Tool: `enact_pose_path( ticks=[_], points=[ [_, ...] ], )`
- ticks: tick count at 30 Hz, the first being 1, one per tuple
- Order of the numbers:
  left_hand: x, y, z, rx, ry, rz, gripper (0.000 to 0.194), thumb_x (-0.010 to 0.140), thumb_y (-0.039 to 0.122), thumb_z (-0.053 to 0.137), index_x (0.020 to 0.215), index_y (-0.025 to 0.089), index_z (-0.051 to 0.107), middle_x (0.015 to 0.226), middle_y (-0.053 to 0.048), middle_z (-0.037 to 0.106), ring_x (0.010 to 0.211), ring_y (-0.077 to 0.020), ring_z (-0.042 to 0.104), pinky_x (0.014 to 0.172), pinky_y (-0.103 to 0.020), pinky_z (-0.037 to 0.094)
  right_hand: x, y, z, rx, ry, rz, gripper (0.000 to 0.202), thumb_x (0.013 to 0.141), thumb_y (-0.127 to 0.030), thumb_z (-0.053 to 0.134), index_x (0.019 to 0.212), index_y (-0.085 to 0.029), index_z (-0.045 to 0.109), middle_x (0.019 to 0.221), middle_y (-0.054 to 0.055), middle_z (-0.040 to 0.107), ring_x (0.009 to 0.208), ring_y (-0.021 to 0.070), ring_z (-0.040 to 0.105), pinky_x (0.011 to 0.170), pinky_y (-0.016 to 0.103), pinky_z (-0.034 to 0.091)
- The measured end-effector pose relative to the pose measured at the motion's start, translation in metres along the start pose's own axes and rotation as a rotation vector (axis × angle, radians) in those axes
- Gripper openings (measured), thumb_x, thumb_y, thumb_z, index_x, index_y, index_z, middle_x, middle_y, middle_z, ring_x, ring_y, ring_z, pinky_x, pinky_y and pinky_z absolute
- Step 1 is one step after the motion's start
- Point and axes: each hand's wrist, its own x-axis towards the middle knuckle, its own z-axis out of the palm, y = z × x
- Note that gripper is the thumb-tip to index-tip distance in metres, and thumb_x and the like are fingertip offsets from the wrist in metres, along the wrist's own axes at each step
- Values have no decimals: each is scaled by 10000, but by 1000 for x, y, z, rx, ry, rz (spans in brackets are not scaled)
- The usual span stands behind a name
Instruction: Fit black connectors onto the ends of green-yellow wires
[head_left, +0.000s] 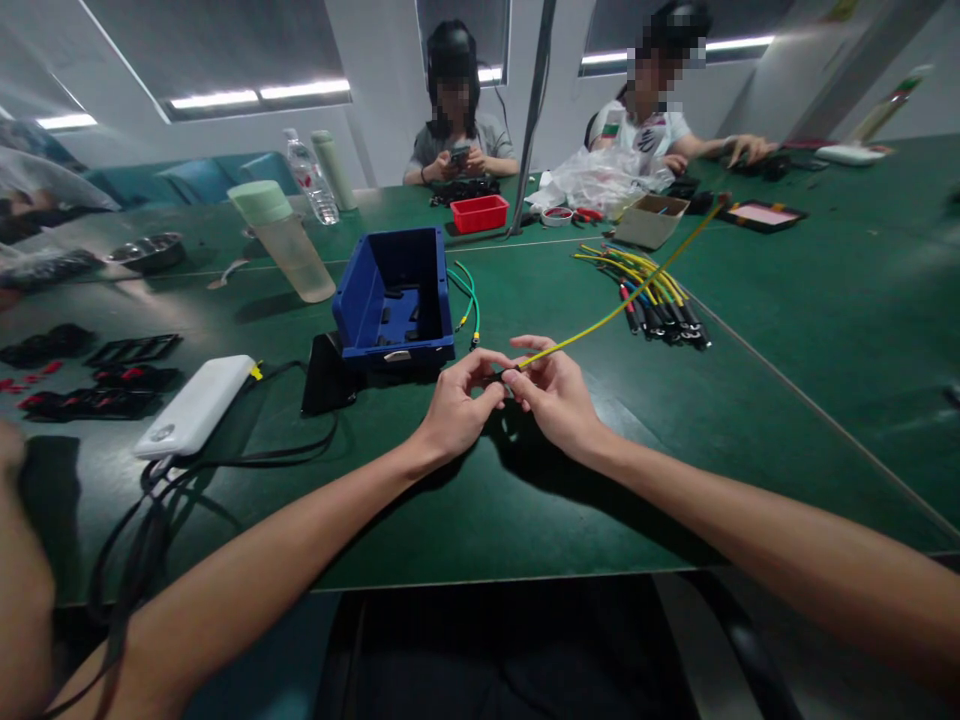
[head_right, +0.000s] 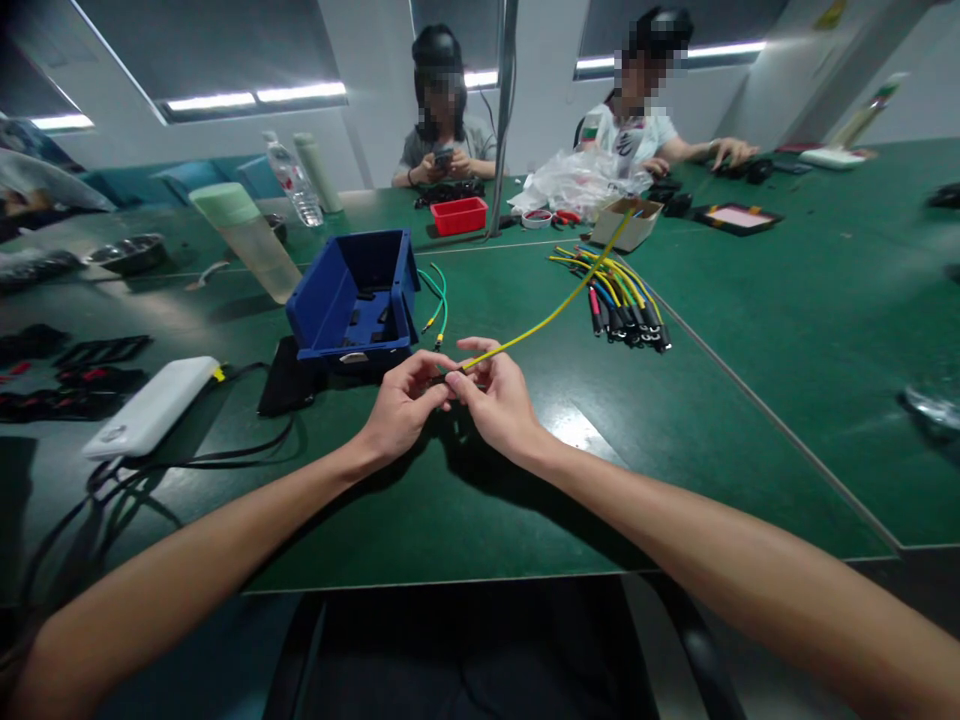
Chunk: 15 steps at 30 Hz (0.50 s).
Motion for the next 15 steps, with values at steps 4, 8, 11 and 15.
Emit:
enact_pose_path(
  ticks=[4,8,11,15],
  points=[
    [-1,-4,-3,115,23,20,188,828,263,658,980,186,578,849,-8,677,734,-143,684,680,-255,556,6,-3,-6,-22,37,10,540,726,-349,734,1167,-184,470,716,-37,591,561,99,526,485,240,389],
    [-2,-5,-5,323,67,80,200,815,249,689,977,184,591,812,-9,701,776,-159,704,677,-238,539,10,-6,-11,-27,23,44,598,704,-311,740,1209,-156,459,656,-54,564,536,99,503,476,241,372],
    [-3,-3,-6,459,89,206,147,814,195,683,944,177,614,808,-2,700,727,-130,681,685,-230,529,10,-7,-13,1,-7,78,644,697,-300,739,1247,-142,444,631,-67,551,511,92,483,469,235,356],
    [-2,-6,-9,673,115,429,86,832,141,656,910,171,634,801,-1,702,700,-116,654,697,-232,524,10,-8,-13,47,-29,103,650,684,-310,752,1234,-140,451,621,-83,532,479,72,445,464,230,338]
  ],
)
